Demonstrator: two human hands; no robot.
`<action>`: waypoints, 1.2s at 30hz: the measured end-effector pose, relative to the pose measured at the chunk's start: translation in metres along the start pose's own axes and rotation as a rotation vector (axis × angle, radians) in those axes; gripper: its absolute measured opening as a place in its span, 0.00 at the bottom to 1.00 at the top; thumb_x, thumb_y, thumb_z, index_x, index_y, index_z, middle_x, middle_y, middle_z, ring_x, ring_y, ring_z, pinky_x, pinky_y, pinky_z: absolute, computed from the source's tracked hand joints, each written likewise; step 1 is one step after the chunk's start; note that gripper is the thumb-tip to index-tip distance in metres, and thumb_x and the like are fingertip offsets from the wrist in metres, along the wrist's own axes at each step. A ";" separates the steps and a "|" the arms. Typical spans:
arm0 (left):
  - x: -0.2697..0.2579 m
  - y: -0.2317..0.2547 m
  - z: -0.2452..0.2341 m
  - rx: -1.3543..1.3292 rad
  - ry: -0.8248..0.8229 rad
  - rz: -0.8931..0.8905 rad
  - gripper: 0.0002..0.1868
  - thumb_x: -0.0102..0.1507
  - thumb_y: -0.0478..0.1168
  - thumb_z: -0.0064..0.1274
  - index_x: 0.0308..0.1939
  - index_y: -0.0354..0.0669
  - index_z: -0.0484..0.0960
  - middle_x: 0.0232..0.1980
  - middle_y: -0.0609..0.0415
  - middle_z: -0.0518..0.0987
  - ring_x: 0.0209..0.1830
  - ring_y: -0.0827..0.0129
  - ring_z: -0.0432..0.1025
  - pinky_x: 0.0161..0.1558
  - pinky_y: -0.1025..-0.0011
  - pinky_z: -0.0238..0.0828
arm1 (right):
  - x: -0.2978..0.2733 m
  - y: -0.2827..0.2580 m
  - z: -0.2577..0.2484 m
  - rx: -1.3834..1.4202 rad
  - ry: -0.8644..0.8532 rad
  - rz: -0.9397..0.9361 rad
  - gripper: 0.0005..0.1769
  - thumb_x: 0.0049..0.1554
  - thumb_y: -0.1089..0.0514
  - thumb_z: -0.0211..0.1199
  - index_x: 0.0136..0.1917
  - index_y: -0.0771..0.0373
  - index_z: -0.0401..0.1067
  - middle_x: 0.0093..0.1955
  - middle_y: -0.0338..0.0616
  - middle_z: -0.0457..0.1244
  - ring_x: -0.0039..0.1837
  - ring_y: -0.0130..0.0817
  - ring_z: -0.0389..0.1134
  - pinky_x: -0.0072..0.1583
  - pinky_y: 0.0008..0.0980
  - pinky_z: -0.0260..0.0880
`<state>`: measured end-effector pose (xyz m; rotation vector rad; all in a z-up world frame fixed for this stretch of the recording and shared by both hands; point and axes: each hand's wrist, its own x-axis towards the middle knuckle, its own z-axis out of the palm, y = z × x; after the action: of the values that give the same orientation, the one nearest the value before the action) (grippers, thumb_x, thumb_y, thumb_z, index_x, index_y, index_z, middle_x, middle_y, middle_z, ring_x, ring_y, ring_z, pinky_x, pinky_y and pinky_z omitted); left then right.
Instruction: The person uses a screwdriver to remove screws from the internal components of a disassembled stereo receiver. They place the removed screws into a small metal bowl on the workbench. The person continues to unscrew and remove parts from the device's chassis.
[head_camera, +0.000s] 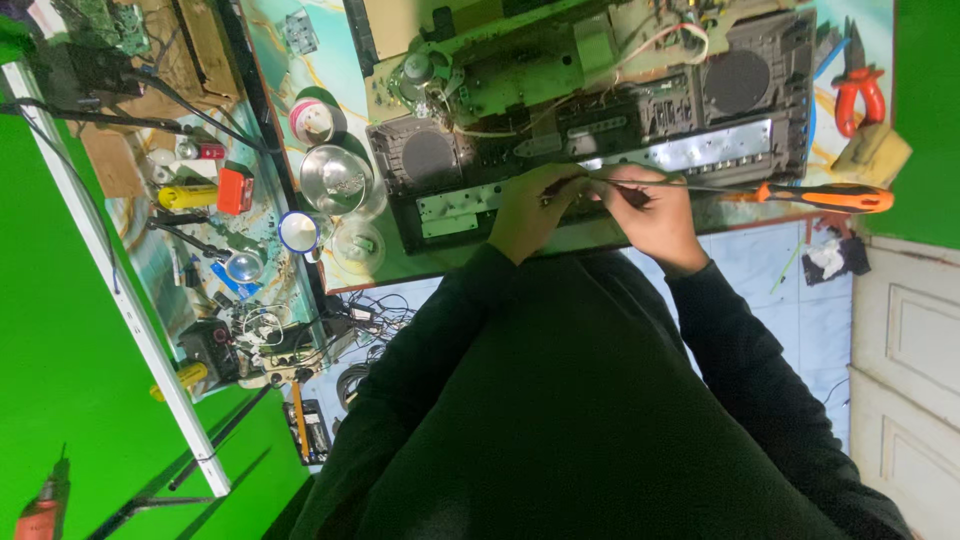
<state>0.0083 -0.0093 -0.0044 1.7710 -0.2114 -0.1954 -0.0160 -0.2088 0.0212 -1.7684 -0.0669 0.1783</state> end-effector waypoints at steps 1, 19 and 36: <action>0.005 -0.001 0.001 0.025 -0.007 -0.027 0.14 0.68 0.41 0.57 0.55 0.39 0.83 0.46 0.48 0.86 0.41 0.68 0.81 0.45 0.71 0.77 | 0.005 0.009 -0.004 -0.095 -0.001 0.031 0.03 0.65 0.69 0.63 0.53 0.71 0.76 0.44 0.50 0.69 0.46 0.27 0.69 0.49 0.29 0.70; 0.038 -0.103 0.020 0.569 0.301 -0.370 0.27 0.64 0.57 0.58 0.54 0.38 0.78 0.46 0.36 0.82 0.47 0.42 0.78 0.47 0.52 0.75 | 0.110 0.123 0.011 -0.263 -0.022 -0.182 0.07 0.64 0.63 0.64 0.55 0.69 0.74 0.49 0.54 0.70 0.49 0.43 0.73 0.50 0.36 0.72; 0.062 -0.097 0.014 0.648 0.164 -0.522 0.32 0.55 0.66 0.58 0.55 0.52 0.86 0.49 0.48 0.86 0.52 0.48 0.78 0.63 0.32 0.51 | 0.117 0.149 0.020 -0.411 -0.038 -0.214 0.08 0.63 0.62 0.64 0.54 0.67 0.75 0.49 0.57 0.69 0.49 0.56 0.73 0.51 0.43 0.73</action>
<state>0.0685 -0.0180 -0.1035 2.4528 0.3542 -0.3827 0.0880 -0.2030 -0.1378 -2.1511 -0.3388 0.0432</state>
